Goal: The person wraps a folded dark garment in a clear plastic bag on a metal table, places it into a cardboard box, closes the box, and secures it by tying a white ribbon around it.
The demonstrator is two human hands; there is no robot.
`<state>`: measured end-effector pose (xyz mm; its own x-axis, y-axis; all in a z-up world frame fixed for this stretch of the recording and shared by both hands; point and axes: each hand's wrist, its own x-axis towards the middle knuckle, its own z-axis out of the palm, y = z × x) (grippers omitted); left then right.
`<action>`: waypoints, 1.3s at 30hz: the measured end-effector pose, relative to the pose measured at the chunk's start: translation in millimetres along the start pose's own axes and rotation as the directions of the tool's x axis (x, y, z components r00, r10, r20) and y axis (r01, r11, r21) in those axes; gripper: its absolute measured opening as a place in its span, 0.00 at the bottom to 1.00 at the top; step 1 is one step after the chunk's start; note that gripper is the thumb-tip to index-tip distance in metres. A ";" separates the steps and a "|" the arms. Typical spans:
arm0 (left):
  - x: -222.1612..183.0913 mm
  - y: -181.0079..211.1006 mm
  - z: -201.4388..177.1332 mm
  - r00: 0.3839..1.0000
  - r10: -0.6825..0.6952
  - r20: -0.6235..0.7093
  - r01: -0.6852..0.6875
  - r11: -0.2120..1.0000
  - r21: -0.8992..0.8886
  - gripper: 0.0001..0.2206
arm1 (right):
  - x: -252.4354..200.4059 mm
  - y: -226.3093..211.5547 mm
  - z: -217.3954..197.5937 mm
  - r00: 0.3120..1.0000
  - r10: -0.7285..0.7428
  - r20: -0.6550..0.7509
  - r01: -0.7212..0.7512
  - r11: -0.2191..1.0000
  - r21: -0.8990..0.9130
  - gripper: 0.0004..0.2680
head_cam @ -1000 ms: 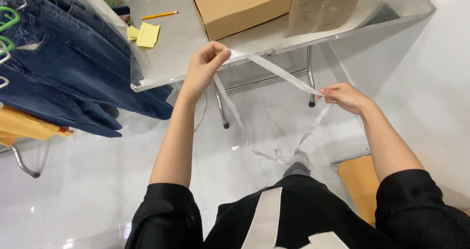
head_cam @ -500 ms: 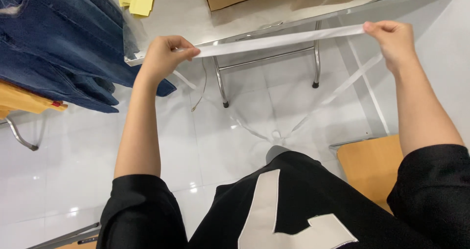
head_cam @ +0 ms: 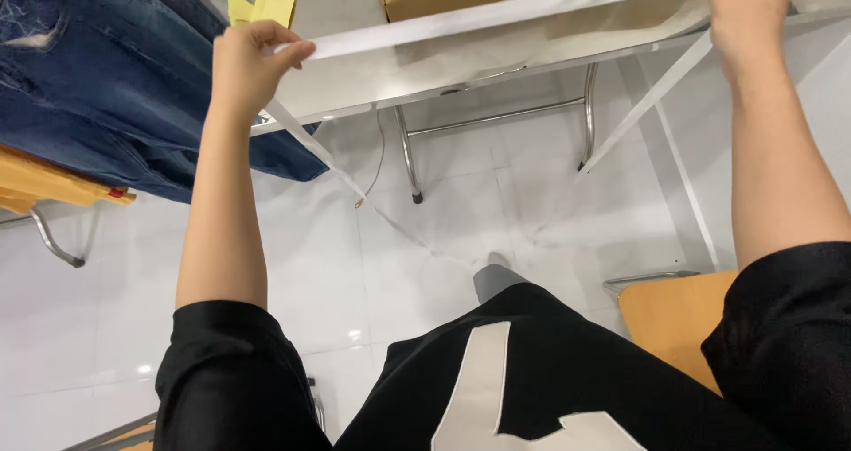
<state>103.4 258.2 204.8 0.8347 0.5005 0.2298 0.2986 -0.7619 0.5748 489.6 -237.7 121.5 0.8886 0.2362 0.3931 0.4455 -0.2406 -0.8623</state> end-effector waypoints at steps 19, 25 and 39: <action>263.6 -36.7 140.3 0.911 -0.353 0.212 0.375 0.924 -0.074 0.11 | 272.4 156.8 111.8 0.912 0.243 0.331 -0.187 0.963 -0.192 0.06; 298.0 -66.6 175.5 0.845 -0.498 0.193 0.522 0.847 -0.103 0.10 | 344.7 169.5 167.8 0.774 0.354 0.525 -0.258 0.934 -0.248 0.08; 306.5 -104.5 208.3 0.755 -0.626 0.193 0.647 0.759 -0.071 0.08 | 360.1 237.0 231.2 0.741 0.392 0.546 -0.275 0.918 -0.286 0.08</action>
<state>424.4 405.6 51.6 0.5326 0.7760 -0.3380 0.7344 -0.2251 0.6403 890.0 8.0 -15.1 0.7732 0.5943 -0.2212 0.1955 -0.5553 -0.8083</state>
